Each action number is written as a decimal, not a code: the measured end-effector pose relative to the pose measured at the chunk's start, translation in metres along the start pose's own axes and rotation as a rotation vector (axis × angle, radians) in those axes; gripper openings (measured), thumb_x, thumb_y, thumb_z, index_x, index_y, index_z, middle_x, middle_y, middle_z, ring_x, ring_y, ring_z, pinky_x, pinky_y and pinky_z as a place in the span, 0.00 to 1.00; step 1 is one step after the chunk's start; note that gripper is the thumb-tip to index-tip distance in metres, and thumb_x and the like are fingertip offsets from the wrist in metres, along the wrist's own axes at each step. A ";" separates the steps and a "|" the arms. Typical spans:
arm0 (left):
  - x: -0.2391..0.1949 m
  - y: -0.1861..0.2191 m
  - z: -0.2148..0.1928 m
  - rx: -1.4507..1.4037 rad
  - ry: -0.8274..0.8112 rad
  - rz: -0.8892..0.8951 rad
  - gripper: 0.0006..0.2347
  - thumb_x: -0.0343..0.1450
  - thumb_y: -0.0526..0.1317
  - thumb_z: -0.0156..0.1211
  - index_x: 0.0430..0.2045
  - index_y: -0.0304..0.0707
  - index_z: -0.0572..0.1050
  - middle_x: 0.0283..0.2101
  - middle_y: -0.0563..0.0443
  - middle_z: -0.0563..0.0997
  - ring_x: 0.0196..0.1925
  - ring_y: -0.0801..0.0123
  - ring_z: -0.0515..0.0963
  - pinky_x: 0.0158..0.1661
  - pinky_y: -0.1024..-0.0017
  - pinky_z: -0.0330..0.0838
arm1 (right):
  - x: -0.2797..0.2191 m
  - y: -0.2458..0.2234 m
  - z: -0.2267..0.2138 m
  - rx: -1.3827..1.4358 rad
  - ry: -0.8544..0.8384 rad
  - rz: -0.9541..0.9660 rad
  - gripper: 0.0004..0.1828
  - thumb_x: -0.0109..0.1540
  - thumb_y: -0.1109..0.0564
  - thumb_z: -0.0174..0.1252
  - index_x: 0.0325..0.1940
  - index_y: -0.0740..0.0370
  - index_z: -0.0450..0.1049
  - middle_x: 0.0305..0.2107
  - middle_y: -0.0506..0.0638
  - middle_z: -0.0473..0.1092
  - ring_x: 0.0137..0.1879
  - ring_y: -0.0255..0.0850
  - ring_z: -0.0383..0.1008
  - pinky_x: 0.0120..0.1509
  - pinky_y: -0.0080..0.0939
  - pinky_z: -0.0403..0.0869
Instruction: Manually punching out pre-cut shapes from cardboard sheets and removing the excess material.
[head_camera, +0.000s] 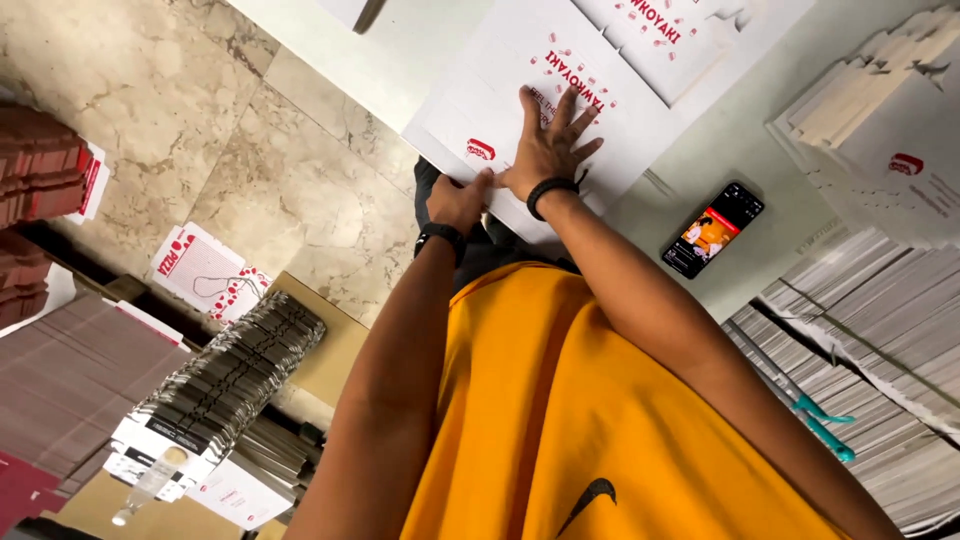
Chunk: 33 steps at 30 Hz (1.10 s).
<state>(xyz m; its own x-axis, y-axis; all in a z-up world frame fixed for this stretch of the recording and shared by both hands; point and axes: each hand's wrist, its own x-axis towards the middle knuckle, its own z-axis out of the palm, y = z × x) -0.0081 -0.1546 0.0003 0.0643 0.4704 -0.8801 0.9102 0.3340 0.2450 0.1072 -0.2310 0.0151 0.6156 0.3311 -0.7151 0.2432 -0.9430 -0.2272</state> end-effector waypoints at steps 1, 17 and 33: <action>0.011 -0.010 0.002 -0.018 0.009 0.056 0.35 0.58 0.64 0.58 0.55 0.40 0.73 0.55 0.48 0.82 0.53 0.55 0.82 0.52 0.63 0.76 | 0.002 0.002 0.003 -0.008 0.008 0.002 0.69 0.48 0.45 0.82 0.80 0.38 0.40 0.74 0.69 0.20 0.78 0.77 0.19 0.76 0.84 0.37; 0.021 0.013 -0.011 -0.049 0.111 0.011 0.27 0.63 0.59 0.60 0.49 0.39 0.70 0.49 0.46 0.81 0.44 0.57 0.84 0.47 0.62 0.79 | 0.006 -0.022 0.002 -0.003 0.104 0.103 0.63 0.45 0.27 0.81 0.70 0.40 0.47 0.74 0.67 0.28 0.78 0.77 0.25 0.72 0.85 0.44; -0.009 0.031 -0.012 0.022 0.125 -0.009 0.24 0.65 0.52 0.53 0.50 0.34 0.67 0.51 0.40 0.80 0.51 0.47 0.80 0.47 0.54 0.76 | -0.002 -0.033 -0.002 0.100 0.022 0.209 0.56 0.57 0.55 0.70 0.76 0.34 0.37 0.76 0.63 0.19 0.80 0.71 0.15 0.75 0.85 0.38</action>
<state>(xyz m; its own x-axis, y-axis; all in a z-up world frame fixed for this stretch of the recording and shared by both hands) 0.0147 -0.1386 0.0208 0.0062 0.5664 -0.8241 0.9194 0.3210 0.2275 0.0996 -0.2001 0.0253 0.6612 0.1277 -0.7393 0.0340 -0.9895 -0.1404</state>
